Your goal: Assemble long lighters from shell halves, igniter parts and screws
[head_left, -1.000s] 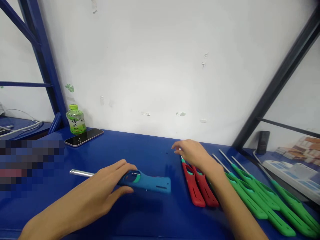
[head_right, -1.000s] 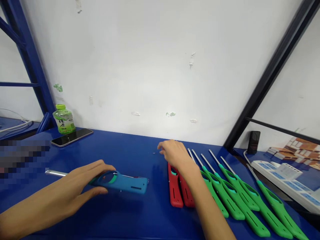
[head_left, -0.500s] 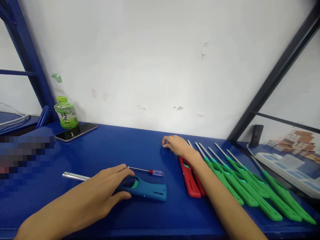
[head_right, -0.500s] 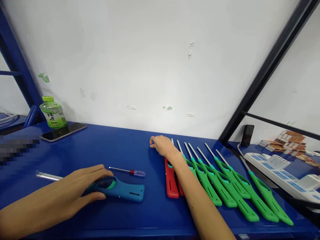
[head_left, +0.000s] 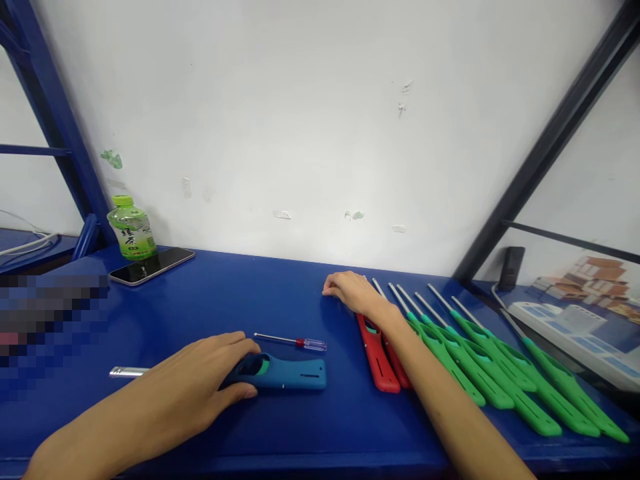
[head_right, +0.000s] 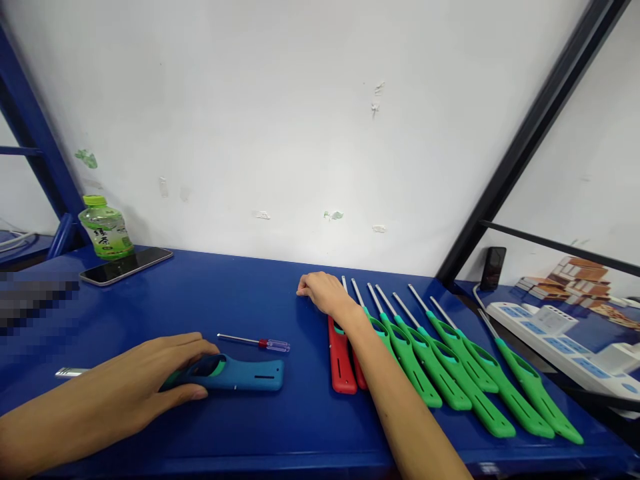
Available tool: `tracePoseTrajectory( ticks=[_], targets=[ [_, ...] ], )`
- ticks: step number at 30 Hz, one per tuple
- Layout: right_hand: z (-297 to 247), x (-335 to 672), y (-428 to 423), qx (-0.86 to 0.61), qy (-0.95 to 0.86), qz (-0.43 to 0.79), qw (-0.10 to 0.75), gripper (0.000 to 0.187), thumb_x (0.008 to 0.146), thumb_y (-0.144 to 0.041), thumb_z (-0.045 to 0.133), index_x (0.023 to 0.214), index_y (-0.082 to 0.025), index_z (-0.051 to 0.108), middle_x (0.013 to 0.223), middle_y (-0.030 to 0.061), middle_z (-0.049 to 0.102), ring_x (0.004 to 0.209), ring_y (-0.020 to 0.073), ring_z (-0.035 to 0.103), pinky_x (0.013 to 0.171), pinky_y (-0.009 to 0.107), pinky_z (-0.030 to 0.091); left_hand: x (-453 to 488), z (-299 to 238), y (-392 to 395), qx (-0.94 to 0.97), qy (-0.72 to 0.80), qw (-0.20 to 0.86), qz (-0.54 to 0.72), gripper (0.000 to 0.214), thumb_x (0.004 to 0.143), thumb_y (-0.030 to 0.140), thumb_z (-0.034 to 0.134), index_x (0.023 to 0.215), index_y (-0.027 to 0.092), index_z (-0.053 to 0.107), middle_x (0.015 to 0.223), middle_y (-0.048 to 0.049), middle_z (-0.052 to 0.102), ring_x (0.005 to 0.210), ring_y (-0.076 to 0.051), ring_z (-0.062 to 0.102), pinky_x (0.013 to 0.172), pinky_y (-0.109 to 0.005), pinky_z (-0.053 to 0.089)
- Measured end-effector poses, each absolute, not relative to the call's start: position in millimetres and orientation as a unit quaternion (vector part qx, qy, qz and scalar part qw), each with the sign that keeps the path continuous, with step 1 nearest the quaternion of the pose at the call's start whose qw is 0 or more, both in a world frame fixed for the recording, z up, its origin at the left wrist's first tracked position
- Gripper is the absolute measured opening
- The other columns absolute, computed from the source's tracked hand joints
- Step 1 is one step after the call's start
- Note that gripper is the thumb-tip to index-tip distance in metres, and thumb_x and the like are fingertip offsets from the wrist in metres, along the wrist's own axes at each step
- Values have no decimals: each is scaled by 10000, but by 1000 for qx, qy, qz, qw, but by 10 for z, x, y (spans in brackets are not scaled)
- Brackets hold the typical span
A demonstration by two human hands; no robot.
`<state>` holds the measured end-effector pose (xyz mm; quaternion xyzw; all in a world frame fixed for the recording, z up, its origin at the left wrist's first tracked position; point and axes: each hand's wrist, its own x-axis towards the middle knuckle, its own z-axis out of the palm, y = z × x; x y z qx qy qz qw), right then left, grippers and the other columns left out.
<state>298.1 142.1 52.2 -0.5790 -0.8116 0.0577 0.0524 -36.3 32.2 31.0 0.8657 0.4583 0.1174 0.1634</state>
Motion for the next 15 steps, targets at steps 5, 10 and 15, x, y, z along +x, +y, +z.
tracePoseTrajectory(
  ticks=[5, 10, 15],
  targets=[
    [547, 2984, 1382, -572, -813, 84, 74, 362, 1048, -384, 700, 1353, -193, 664, 1367, 108, 685, 1145, 264, 711, 963, 485, 619, -414, 258, 349, 860, 471, 145, 135, 361, 964, 457, 724, 1320, 403, 740, 1387, -14, 742, 1286, -326, 701, 1112, -452, 531],
    [650, 2974, 1280, -561, -811, 130, 102, 354, 1049, -387, 697, 1341, -188, 668, 1345, 104, 694, 1125, 257, 717, 952, 478, 623, -375, 349, 348, 858, 472, 171, 108, 296, 976, 418, 700, 1269, 392, 738, 1279, -9, 759, 1194, -296, 725, 1038, -419, 541],
    [806, 2912, 1045, -499, -827, 241, 98, 259, 1077, -397, 649, 1162, -162, 717, 1075, 56, 765, 905, 192, 748, 841, 394, 636, -354, 417, 328, 856, 472, 173, 124, 223, 963, 385, 717, 1181, 368, 755, 1138, -6, 773, 1059, -270, 747, 895, -347, 544]
  ],
)
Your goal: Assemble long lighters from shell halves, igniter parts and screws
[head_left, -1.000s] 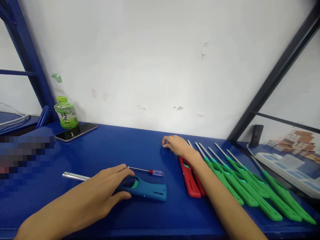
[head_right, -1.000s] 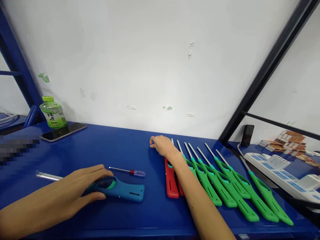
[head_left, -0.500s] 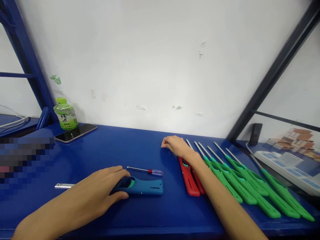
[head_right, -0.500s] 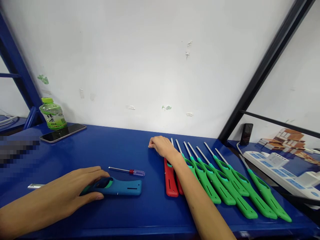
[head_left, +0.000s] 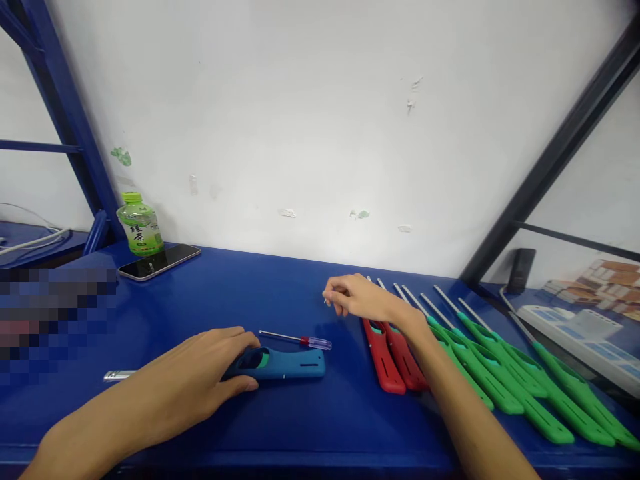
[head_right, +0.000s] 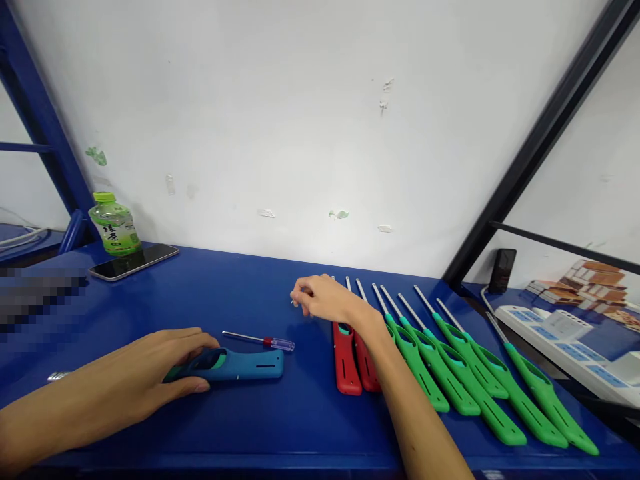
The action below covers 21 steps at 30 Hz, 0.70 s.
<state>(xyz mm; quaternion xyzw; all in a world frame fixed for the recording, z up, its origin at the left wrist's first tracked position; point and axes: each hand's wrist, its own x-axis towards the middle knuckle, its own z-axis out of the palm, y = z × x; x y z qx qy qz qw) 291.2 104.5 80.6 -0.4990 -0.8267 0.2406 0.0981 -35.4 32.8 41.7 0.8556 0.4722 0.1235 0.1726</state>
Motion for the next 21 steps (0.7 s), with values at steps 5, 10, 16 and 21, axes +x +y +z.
tracePoseTrajectory(
  ticks=[5, 10, 16, 21],
  targets=[
    [865, 2813, 858, -419, -833, 355, 66, 219, 1032, -245, 578, 906, -173, 742, 885, 42, 798, 771, 148, 747, 724, 268, 604, -383, 396, 346, 851, 482, 166, 127, 244, 950, 389, 720, 1190, 356, 754, 1103, -16, 771, 1044, -280, 741, 849, -340, 541],
    [860, 2725, 783, -394, -834, 383, 55, 165, 953, -255, 644, 904, -175, 780, 891, 46, 807, 789, 161, 742, 692, 255, 576, -392, 385, 373, 853, 476, 179, 118, 237, 975, 416, 699, 1204, 376, 744, 1141, 1, 762, 1047, -256, 740, 849, -322, 539],
    [821, 2704, 783, -405, -839, 361, 49, 146, 911, -232, 676, 843, -184, 795, 747, 6, 765, 682, 137, 681, 614, 232, 491, -381, 411, 380, 854, 473, 187, 111, 198, 979, 404, 682, 1164, 362, 740, 1085, -4, 754, 1008, -263, 732, 841, -327, 526],
    [835, 2708, 773, -409, -843, 346, 50, 124, 903, -260, 726, 833, -185, 795, 747, -2, 751, 676, 130, 651, 602, 235, 459, -377, 434, 380, 852, 479, 195, 75, 189, 1001, 428, 649, 1169, 363, 707, 1145, -4, 733, 1056, -269, 705, 867, -352, 502]
  ],
)
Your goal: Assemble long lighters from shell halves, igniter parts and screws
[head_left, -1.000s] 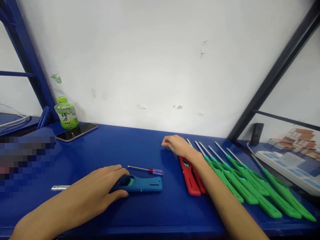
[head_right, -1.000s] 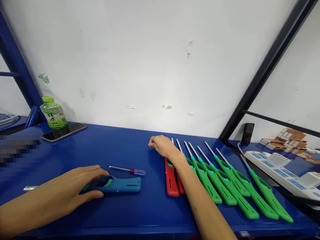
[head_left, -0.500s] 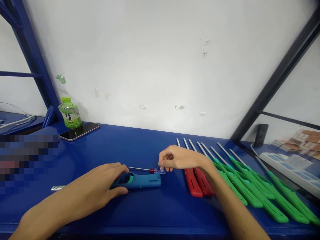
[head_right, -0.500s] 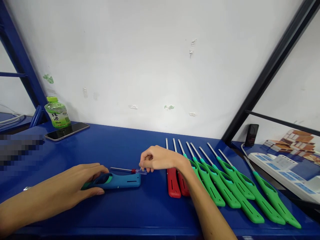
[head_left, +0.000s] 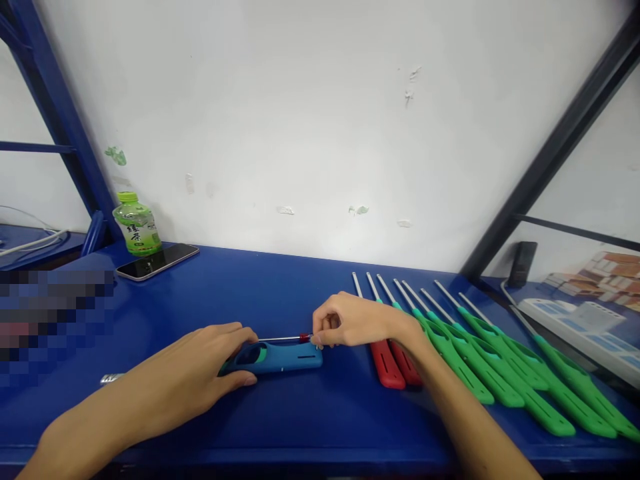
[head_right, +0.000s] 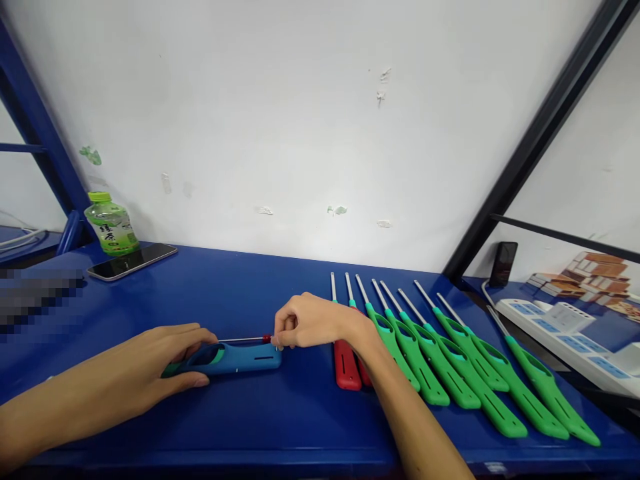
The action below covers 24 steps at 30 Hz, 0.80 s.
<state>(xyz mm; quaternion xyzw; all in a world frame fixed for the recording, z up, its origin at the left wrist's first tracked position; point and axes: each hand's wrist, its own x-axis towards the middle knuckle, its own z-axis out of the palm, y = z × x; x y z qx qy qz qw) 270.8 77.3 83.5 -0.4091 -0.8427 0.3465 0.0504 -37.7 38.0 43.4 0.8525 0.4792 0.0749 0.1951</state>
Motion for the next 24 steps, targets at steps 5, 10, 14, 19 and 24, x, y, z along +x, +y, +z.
tracePoseTrajectory(
  ticks=[5, 10, 14, 19, 24],
  targets=[
    [853, 2698, 743, -417, -838, 348, 45, 132, 896, -301, 773, 826, -190, 781, 737, -14, 721, 663, 126, 628, 603, 243, 459, -374, 439, 372, 852, 480, 193, 77, 203, 1000, 433, 653, 1183, 364, 707, 1153, 3, 730, 1069, -260, 699, 883, -342, 495],
    [836, 2703, 763, -428, -832, 352, 40, 206, 888, -385, 821, 827, -197, 762, 719, -22, 686, 634, 127, 596, 572, 253, 427, -369, 444, 377, 851, 480, 200, 77, 199, 990, 434, 663, 1164, 356, 720, 1130, -3, 736, 1038, -259, 711, 843, -325, 497],
    [822, 2719, 794, -431, -825, 363, 35, 257, 890, -439, 833, 836, -199, 758, 747, -11, 703, 670, 140, 616, 600, 258, 439, -361, 458, 372, 848, 488, 196, 62, 226, 998, 429, 655, 1204, 354, 707, 1156, -7, 728, 1065, -271, 704, 871, -340, 492],
    [818, 2730, 803, -432, -817, 380, 32, 334, 888, -504, 835, 812, -196, 730, 755, -5, 711, 693, 147, 634, 625, 264, 469, -361, 452, 374, 855, 479, 191, 58, 230, 1022, 437, 635, 1227, 351, 698, 1161, -16, 722, 1057, -275, 704, 849, -340, 488],
    [821, 2731, 795, -440, -813, 380, 29, 331, 904, -486, 826, 802, -198, 699, 698, -30, 665, 650, 129, 601, 607, 257, 452, -347, 477, 366, 858, 478, 181, 56, 245, 1019, 413, 646, 1248, 348, 707, 1145, -16, 724, 1049, -271, 714, 841, -331, 497]
  ],
)
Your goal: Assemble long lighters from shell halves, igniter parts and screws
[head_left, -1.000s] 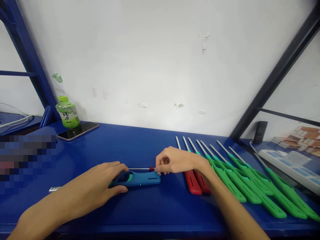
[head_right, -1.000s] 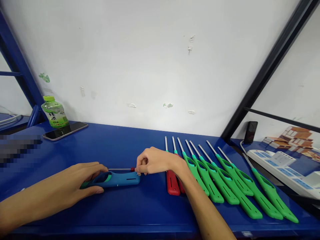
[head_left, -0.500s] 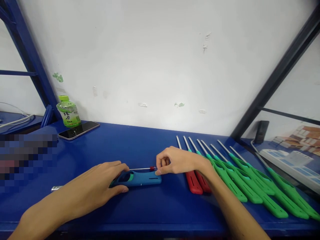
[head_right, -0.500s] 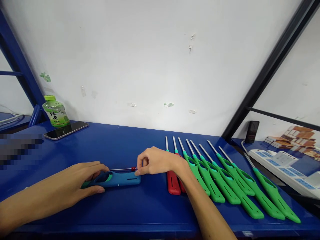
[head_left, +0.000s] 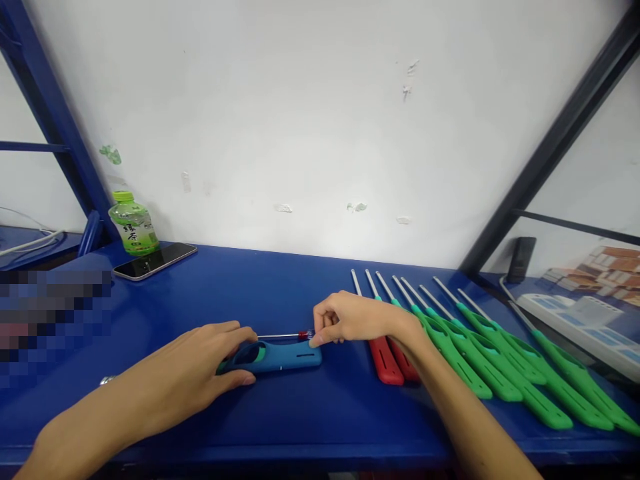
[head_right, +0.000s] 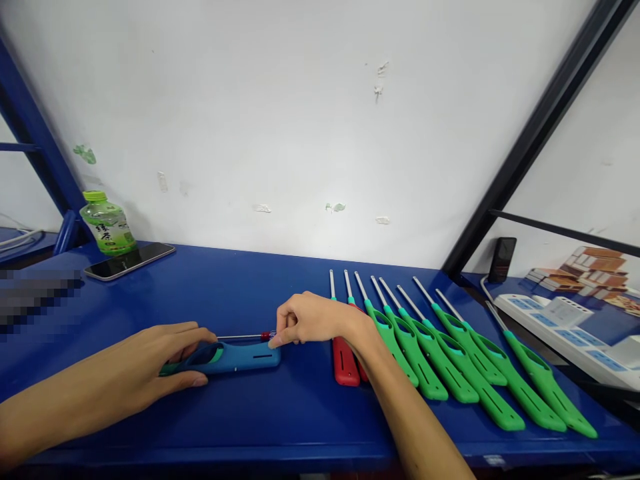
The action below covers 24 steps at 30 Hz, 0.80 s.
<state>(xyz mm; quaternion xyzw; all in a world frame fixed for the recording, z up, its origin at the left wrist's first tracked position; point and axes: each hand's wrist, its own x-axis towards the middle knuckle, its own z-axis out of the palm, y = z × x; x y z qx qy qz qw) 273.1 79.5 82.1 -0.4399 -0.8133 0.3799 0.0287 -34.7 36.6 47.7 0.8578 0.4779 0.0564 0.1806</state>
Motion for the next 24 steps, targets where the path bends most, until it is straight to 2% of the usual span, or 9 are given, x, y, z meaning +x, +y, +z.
tracePoseTrajectory(
  ticks=[7, 14, 17, 19, 21, 24],
  targets=[
    [823, 2734, 788, -438, -823, 362, 19, 295, 930, -459, 805, 827, -196, 720, 676, -45, 629, 616, 111, 551, 584, 257, 390, -347, 485, 367, 866, 466, 168, 71, 271, 1013, 434, 653, 1258, 342, 724, 1116, -22, 746, 1014, -270, 737, 794, -311, 525],
    [885, 2747, 749, -434, -830, 349, 21, 415, 968, -574, 725, 799, -196, 713, 677, -34, 606, 614, 114, 515, 585, 272, 370, -383, 407, 406, 864, 466, 167, 89, 285, 997, 441, 684, 1269, 370, 730, 1167, -10, 751, 1048, -257, 739, 864, -313, 537],
    [898, 2784, 761, -444, -834, 326, 44, 355, 994, -536, 697, 873, -203, 719, 712, -33, 609, 632, 116, 506, 594, 271, 369, -374, 421, 402, 861, 471, 175, 81, 280, 1002, 439, 678, 1271, 378, 729, 1163, -7, 750, 1037, -253, 739, 841, -310, 536],
    [863, 2822, 797, -456, -834, 305, 55, 279, 958, -485, 752, 990, -208, 734, 784, -18, 651, 677, 130, 555, 617, 271, 393, -367, 439, 394, 858, 476, 178, 75, 289, 996, 436, 682, 1277, 379, 727, 1178, -9, 746, 1063, -263, 732, 858, -317, 533],
    [795, 2854, 844, -465, -834, 292, 51, 307, 888, -446, 829, 1063, -210, 742, 856, 0, 685, 709, 145, 595, 628, 275, 412, -363, 449, 389, 855, 480, 182, 69, 287, 994, 441, 675, 1270, 380, 727, 1179, -10, 742, 1078, -271, 726, 866, -322, 530],
    [687, 2862, 898, -466, -836, 288, 36, 326, 834, -438, 878, 1031, -210, 755, 861, 5, 701, 683, 150, 605, 609, 276, 417, -369, 437, 394, 850, 492, 180, 62, 295, 997, 478, 652, 1274, 400, 721, 1195, -4, 717, 1058, -264, 724, 841, -317, 528]
  ],
)
